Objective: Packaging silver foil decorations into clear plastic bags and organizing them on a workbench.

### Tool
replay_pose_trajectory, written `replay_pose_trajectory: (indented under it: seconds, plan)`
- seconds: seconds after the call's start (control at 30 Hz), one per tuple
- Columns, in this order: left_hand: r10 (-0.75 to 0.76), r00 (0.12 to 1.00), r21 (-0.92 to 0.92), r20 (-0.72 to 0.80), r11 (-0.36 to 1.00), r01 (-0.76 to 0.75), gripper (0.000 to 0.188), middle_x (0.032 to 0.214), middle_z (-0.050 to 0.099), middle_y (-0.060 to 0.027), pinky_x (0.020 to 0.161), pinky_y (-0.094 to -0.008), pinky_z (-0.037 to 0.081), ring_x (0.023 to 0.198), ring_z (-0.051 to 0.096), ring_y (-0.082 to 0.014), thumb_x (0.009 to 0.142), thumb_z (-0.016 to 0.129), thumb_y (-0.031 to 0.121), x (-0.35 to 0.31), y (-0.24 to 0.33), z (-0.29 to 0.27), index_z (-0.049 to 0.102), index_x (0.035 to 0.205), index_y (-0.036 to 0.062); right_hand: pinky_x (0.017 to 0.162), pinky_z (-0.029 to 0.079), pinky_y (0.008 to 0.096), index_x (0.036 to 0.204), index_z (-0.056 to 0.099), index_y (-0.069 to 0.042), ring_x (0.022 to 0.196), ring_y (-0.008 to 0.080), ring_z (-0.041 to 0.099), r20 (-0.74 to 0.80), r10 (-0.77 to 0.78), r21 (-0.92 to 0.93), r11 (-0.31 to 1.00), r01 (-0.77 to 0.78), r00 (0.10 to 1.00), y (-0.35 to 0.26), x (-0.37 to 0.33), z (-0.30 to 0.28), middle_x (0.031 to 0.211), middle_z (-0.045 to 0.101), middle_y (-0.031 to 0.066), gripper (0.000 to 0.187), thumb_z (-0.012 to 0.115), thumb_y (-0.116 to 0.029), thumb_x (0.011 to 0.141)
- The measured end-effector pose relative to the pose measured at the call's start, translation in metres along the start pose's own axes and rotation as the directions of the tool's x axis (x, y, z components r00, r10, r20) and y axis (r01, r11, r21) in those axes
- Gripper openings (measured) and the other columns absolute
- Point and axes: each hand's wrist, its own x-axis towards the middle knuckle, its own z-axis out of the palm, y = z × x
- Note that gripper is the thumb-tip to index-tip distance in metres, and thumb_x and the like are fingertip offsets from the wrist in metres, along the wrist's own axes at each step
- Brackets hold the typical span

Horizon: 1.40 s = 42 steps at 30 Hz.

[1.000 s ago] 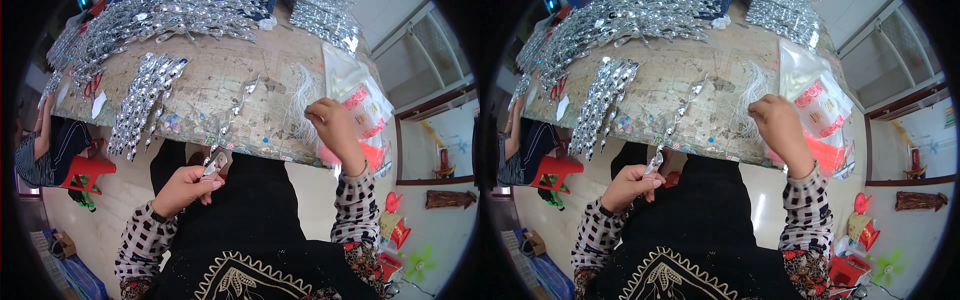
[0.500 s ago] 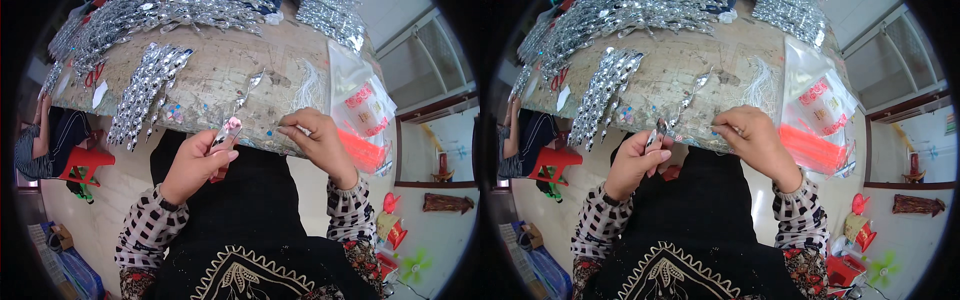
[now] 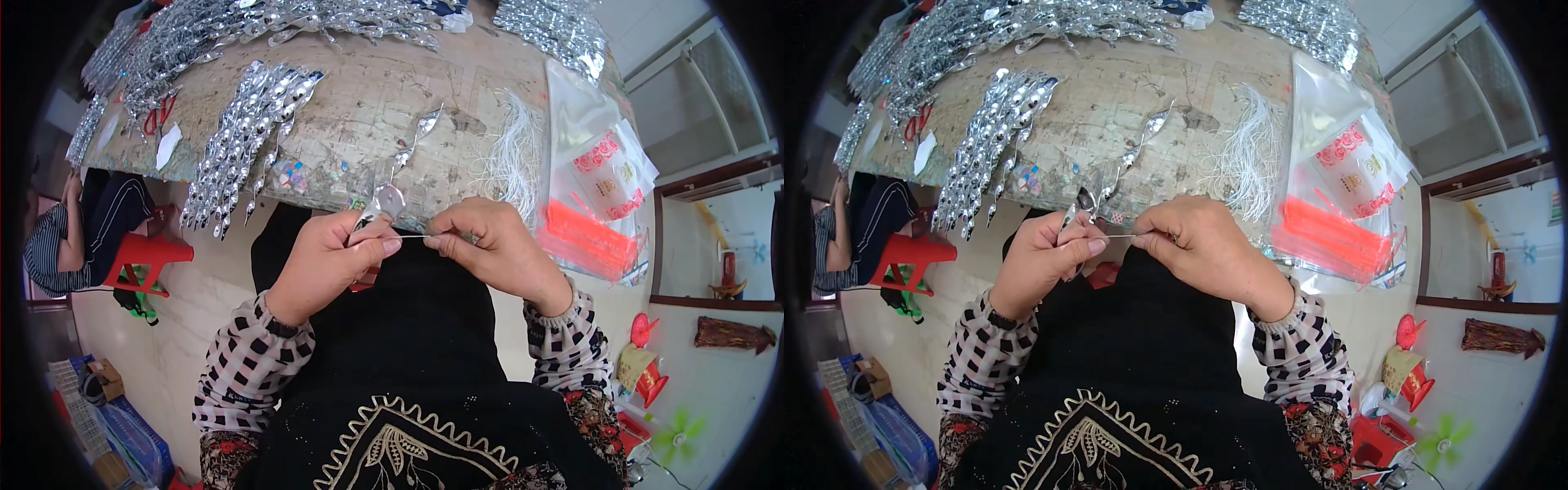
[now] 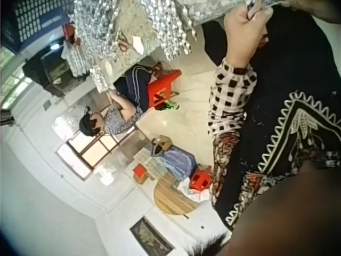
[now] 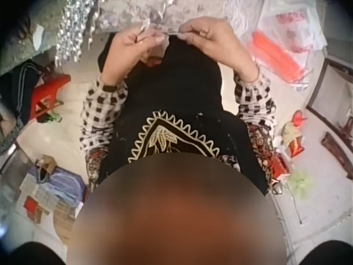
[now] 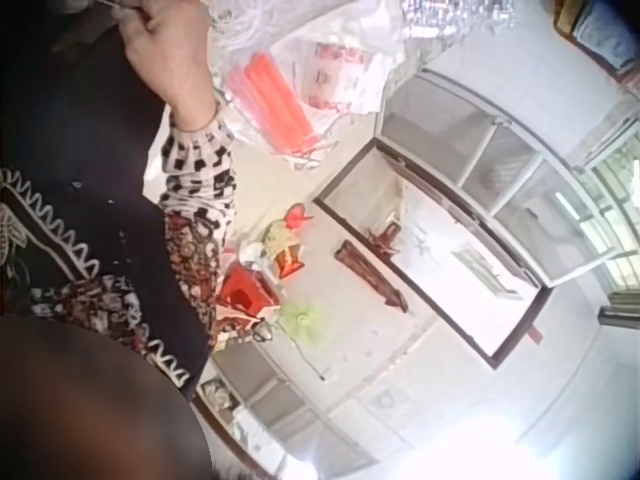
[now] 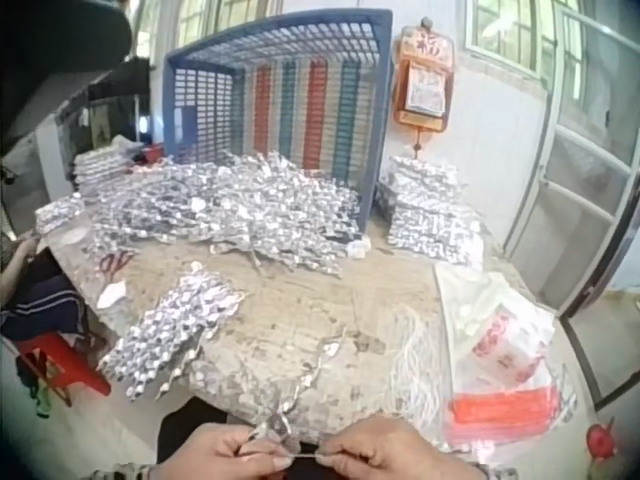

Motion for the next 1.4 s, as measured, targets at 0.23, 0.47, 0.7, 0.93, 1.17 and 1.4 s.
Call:
replay_pose_trajectory:
  seconds: [0.23,0.47,0.7,0.93,1.17,1.4]
  plan:
    - [0.021,0.99,0.043,-0.139,0.999,-0.015,0.014,0.07,0.057,0.0027,0.049,-0.0177,0.033,0.053,0.043,-0.0025,0.088,0.065,0.012,-0.003,-0.007,-0.009,0.067,0.093,-0.0008,0.063,0.046,0.0313,0.086,0.065,-0.002,0.069,0.0228,0.061,-0.004,-0.066,-0.016,0.998,0.066,0.998,-0.002,0.001,0.004,0.074,0.063,0.0093,0.009,0.069,-0.01,0.082]
    - [0.074,0.972,0.028,-0.223,0.997,-0.069,0.012,0.068,0.054,0.0037,0.047,-0.018,0.032,0.051,0.042,-0.002,0.086,0.067,0.012,-0.006,-0.014,-0.019,0.066,0.087,0.0,0.064,0.047,0.0289,0.086,0.065,-0.002,0.068,0.0174,0.06,-0.024,0.05,0.056,0.997,-0.048,0.998,0.002,-0.01,0.004,0.075,0.064,0.0079,0.008,0.068,-0.008,0.084]
    - [0.064,0.976,-0.022,-0.21,0.997,-0.071,0.007,0.071,0.055,0.0027,0.05,-0.0184,0.039,0.056,0.047,-0.003,0.086,0.066,0.007,-0.011,-0.016,-0.016,0.064,0.084,0.0,0.067,0.048,0.0306,0.09,0.065,-0.001,0.074,0.0197,0.062,0.024,0.115,0.048,0.992,-0.116,0.993,0.002,-0.023,-0.003,0.082,0.065,0.0092,0.013,0.07,-0.011,0.082]
    - [0.147,0.988,0.129,-0.054,0.982,-0.139,0.014,0.071,0.057,0.0004,0.056,-0.0204,0.042,0.062,0.051,-0.0049,0.085,0.066,0.008,-0.019,-0.019,0.001,0.057,0.076,0.0015,0.091,0.045,0.0388,0.123,0.054,-0.003,0.108,0.0347,0.055,-0.11,-0.238,-0.166,0.962,0.218,0.965,-0.017,-0.012,0.018,0.119,0.058,0.0169,0.054,0.075,-0.019,0.076]
    - [-0.038,0.997,0.033,-0.071,0.999,0.041,0.011,0.075,0.058,0.0014,0.058,-0.0196,0.042,0.065,0.051,-0.0046,0.086,0.066,0.007,-0.031,0.008,0.001,0.06,0.079,0.0,0.069,0.049,0.0283,0.109,0.062,-0.003,0.078,0.0169,0.064,0.113,0.032,0.413,0.908,-0.076,0.993,-0.022,-0.006,0.04,0.085,0.067,0.0075,0.023,0.066,-0.008,0.086]
    - [-0.033,0.997,0.002,-0.076,0.999,0.033,0.009,0.078,0.059,-0.001,0.059,-0.0206,0.044,0.067,0.053,-0.0055,0.087,0.065,0.006,-0.037,0.005,-0.001,0.059,0.085,0.0,0.061,0.045,0.0241,0.094,0.059,-0.001,0.067,0.008,0.054,0.048,-0.003,0.409,0.912,-0.017,0.999,-0.019,-0.012,0.046,0.073,0.058,0.0017,0.008,0.06,-0.008,0.092]
